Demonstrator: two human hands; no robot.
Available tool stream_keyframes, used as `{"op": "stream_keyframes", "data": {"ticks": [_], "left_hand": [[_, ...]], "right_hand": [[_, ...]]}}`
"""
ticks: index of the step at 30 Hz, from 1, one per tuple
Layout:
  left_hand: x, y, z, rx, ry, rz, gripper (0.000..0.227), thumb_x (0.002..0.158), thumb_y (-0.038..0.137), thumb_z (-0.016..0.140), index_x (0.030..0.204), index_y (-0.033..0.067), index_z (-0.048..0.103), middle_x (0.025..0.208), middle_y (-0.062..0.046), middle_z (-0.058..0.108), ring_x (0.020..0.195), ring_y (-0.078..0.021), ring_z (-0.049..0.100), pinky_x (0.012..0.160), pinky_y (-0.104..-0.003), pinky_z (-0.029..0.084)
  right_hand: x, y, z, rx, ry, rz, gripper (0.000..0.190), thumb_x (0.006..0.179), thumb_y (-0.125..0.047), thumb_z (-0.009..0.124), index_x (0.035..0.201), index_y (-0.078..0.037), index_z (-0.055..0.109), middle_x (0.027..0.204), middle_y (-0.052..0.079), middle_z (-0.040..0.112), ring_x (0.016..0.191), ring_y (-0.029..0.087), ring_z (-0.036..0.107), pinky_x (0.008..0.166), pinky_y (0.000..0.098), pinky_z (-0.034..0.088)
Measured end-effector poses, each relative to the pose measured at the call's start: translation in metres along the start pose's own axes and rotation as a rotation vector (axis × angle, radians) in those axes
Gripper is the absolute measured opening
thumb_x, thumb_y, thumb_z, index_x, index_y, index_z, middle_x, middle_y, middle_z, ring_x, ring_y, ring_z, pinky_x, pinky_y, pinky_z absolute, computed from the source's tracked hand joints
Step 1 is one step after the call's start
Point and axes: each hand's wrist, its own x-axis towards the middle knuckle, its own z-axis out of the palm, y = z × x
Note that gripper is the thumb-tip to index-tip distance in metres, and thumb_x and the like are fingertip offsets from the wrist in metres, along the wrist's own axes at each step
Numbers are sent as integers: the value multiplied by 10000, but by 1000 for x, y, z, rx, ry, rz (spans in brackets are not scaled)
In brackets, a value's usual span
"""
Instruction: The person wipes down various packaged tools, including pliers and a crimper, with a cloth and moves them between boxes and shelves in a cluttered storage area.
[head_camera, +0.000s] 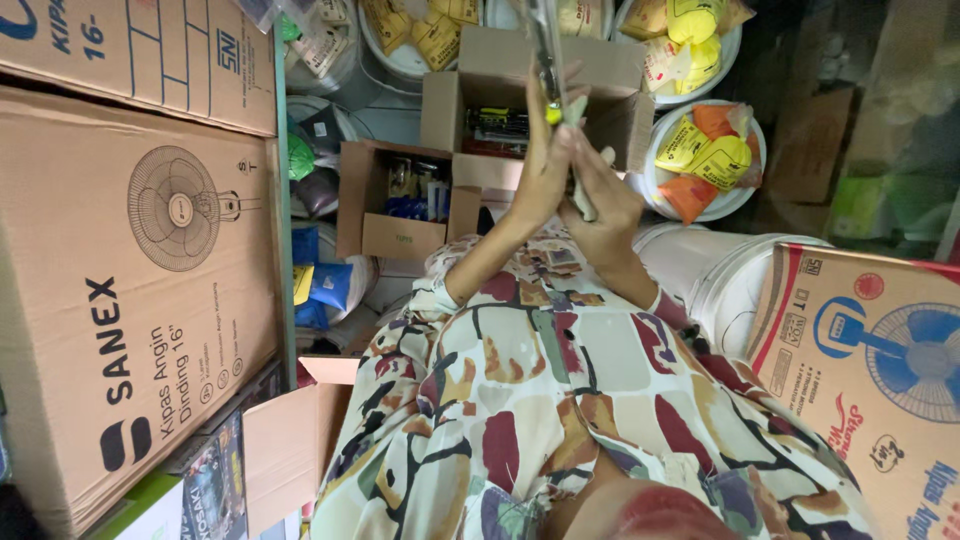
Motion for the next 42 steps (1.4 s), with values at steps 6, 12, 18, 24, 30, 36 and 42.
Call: {"op": "stream_keyframes", "data": {"ticks": [6,12,18,24,30,36,42], "left_hand": [[-5,-38,-25,-735,-61,-246,954,1092,807,299,1487,-44,472,1262,-190,604,1033,-214,611,915,-382,537],[-14,-30,-29,-484,-279,-369,1024,922,840,439,1513,3,419,1258,-190,597,1089,-249,637,956,-419,588],[-27,-33,-24,-410,-201,-460,975,987,795,280,1566,12,334,1418,-238,560,1334,-371,596,1108,-462,559],[-3,-8,-52,-722,2,-303,995,1064,785,238,1540,-66,433,1380,-230,597,993,-316,678,813,-417,578],[8,16,-59,-851,-10,-255,960,1013,781,228,1529,-3,428,1378,-203,604,913,-317,704,770,-436,589],[3,-10,-55,-617,-220,-348,980,1001,751,272,1547,-52,406,1453,-239,588,1228,-308,681,1022,-488,606],[-16,-44,-45,-536,-97,-493,814,1085,612,283,1542,-51,400,1399,-262,606,1208,-323,667,1051,-453,568]], "right_hand": [[21,6,-58,294,-380,-26,663,846,-409,808,1356,-8,667,1394,188,671,1221,275,708,1012,355,582],[60,4,-77,374,86,74,678,1022,-556,591,1437,-21,636,1396,147,695,1123,281,729,964,331,568],[100,-39,-35,-189,-240,-44,529,1138,-343,621,1603,-156,453,1672,85,426,933,231,762,754,316,605],[39,-55,-37,-78,-611,-130,534,965,-198,669,1486,-162,559,1574,63,510,967,250,742,775,327,596],[15,16,-74,525,-741,16,376,1088,-269,578,1328,2,678,1327,110,716,1132,231,726,973,353,562],[66,21,-92,208,21,-57,462,1122,-357,551,1335,33,680,1338,186,720,1075,279,730,924,370,575],[102,-6,-51,-132,-153,-109,387,1199,-274,524,1528,-81,586,1544,152,588,954,250,754,807,311,574]]}}
